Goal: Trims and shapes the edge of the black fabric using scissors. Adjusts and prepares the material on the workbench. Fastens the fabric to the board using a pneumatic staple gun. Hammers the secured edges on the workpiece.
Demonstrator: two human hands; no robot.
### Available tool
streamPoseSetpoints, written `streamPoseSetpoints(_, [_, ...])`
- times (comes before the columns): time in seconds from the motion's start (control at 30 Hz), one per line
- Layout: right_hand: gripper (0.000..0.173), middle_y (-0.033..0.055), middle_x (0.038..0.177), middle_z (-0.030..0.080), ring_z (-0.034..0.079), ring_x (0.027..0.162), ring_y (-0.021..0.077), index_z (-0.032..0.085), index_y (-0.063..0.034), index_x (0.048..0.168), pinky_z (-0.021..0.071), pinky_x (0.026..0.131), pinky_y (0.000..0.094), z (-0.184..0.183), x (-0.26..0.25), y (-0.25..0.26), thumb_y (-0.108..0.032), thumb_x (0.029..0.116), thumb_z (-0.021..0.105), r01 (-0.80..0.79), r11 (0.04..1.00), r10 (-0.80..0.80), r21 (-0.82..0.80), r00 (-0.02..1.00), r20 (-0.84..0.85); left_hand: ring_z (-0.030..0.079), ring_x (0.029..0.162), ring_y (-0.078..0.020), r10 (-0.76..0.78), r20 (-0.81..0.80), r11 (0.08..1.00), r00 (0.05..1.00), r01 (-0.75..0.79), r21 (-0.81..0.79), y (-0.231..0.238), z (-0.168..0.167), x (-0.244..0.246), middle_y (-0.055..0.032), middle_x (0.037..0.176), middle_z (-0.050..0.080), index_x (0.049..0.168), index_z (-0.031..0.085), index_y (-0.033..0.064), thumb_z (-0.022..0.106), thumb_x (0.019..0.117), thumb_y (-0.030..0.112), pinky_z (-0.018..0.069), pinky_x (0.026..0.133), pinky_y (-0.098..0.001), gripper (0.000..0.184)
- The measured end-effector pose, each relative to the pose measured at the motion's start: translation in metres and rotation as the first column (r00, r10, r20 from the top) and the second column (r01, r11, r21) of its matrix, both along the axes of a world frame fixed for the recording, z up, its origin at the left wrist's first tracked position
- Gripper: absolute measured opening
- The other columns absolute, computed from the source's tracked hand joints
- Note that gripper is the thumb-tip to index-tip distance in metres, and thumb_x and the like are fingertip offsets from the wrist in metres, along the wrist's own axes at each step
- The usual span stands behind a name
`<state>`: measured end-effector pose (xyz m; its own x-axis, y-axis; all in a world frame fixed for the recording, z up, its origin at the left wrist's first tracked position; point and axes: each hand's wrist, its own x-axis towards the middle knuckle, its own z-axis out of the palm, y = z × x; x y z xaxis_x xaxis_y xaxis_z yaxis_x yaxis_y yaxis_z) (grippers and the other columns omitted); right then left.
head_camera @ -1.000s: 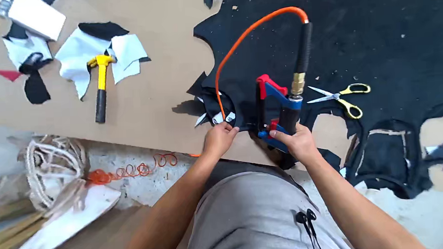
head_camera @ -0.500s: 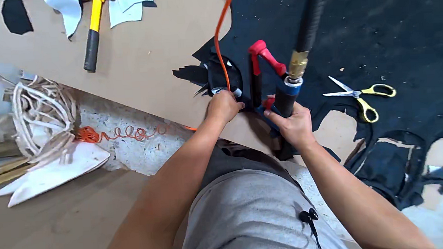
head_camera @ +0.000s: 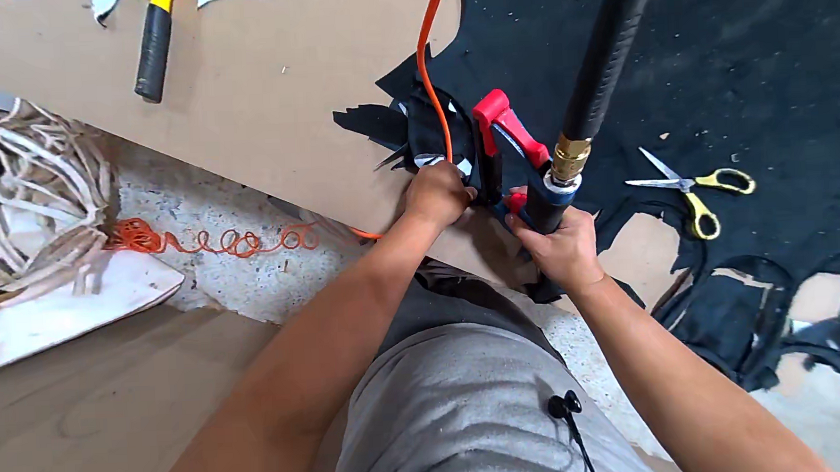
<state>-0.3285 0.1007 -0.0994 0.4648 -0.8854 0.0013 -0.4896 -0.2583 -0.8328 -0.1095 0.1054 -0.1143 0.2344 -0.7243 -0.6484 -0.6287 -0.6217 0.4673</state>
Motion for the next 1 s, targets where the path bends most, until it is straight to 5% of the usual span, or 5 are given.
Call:
streamPoseSetpoints(0.2, [0.026,-0.0046,0.103,0.077,0.073,0.092,0.0042,0.074,-0.0189,0.112,0.0625,0.080,0.0339,0.013,0.006,-0.004,-0.031,0.0897,0.074,-0.005,1.000,0.005,-0.001,0.990,-0.141,0.071,0.086,-0.0345,-0.015,0.026,0.999,1.000,0.015,-0.036,0.001,-0.001,-0.002,-0.0148,0.089,0.072,0.090,0.072,0.0083,0.072,0.0899,0.045,0.0567,0.075,-0.0623,0.037])
streamPoseSetpoints(0.4, [0.026,-0.0059,0.094,0.077,0.072,0.082,0.0046,0.075,-0.0225,0.111,0.0612,0.073,0.0357,0.034,0.013,-0.024,-0.037,0.0888,0.075,-0.011,0.997,0.030,0.075,0.964,-0.265,0.070,0.103,-0.0342,-0.015,0.007,0.995,1.000,0.016,-0.098,0.003,-0.003,-0.003,-0.0139,0.105,0.073,0.099,0.075,0.0102,0.073,0.0895,0.045,0.0560,0.085,-0.0622,0.036])
streamPoseSetpoints(0.53, [0.025,-0.0045,0.094,0.077,0.072,0.083,0.0056,0.074,-0.0207,0.108,0.0601,0.072,0.0361,0.028,0.016,-0.023,-0.036,0.0885,0.074,-0.041,0.999,0.045,0.022,0.965,-0.258,0.070,0.094,-0.0331,0.002,0.002,0.989,1.000,-0.002,-0.148,0.006,-0.008,-0.002,-0.0132,0.093,0.071,0.086,0.071,0.0093,0.072,0.0868,0.042,0.0555,0.076,-0.0614,0.033])
streamPoseSetpoints(0.67, [0.029,-0.0043,0.108,0.078,0.073,0.098,0.0046,0.074,-0.0154,0.117,0.0626,0.088,0.0304,0.009,0.002,-0.020,-0.024,0.0899,0.077,-0.033,0.996,0.034,0.078,0.999,-0.012,0.070,0.098,-0.0374,-0.031,-0.003,0.991,1.000,0.031,-0.127,0.003,-0.005,0.000,-0.0170,0.098,0.071,0.095,0.073,0.0063,0.071,0.0918,0.038,0.0556,0.082,-0.0635,0.032])
streamPoseSetpoints(1.0, [0.023,-0.0042,0.103,0.077,0.073,0.094,0.0039,0.073,-0.0144,0.110,0.0625,0.084,0.0294,0.004,0.005,-0.014,-0.023,0.0887,0.076,-0.013,0.999,0.013,0.037,1.000,0.002,0.072,0.075,-0.0301,-0.027,-0.066,0.994,0.997,0.020,-0.104,0.006,-0.003,0.002,-0.0135,0.083,0.072,0.096,0.072,0.0062,0.067,0.0956,0.030,0.0591,0.073,-0.0571,0.025])
